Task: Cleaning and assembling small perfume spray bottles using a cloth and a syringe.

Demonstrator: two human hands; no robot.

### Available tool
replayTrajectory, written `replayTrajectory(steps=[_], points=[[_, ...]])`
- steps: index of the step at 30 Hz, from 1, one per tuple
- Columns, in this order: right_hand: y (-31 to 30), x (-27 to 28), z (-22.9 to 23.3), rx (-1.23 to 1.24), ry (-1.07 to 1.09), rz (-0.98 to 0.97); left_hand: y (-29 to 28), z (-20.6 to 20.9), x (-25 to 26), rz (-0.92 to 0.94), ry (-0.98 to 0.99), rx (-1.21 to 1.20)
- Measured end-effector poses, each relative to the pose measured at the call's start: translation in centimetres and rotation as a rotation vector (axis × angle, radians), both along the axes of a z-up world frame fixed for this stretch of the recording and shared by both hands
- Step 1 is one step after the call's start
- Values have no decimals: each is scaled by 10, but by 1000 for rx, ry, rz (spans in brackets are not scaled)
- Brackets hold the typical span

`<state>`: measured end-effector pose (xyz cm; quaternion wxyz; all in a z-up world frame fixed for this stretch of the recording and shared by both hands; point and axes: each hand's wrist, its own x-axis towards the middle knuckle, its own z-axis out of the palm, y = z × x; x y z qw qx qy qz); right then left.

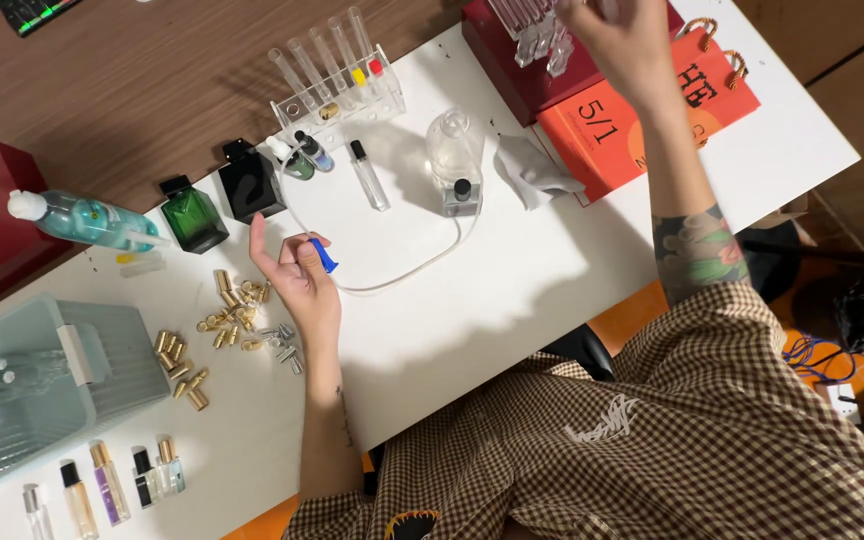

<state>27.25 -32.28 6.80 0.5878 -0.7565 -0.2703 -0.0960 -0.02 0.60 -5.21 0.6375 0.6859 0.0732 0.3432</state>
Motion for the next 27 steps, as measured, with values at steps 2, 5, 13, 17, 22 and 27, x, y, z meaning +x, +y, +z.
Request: replayTrajectory(steps=[2, 5, 13, 17, 22, 27], points=[[-6, 6, -20, -23, 6, -48, -1, 0, 3, 1, -31, 4], [-21, 26, -73, -161, -194, -189, -5, 8, 0, 29, 13, 46], [-45, 47, -122, -437, -272, -375, -14, 28, 2, 166, 185, 825], [-19, -10, -42, -348, -223, -332, -10, 12, 4, 141, 264, 758], [15, -86, 52, -93, -206, -75, -20, 45, 4, 189, 214, 807], [46, -129, 91, -214, -298, 180, -51, 142, 3, 69, -24, 815]])
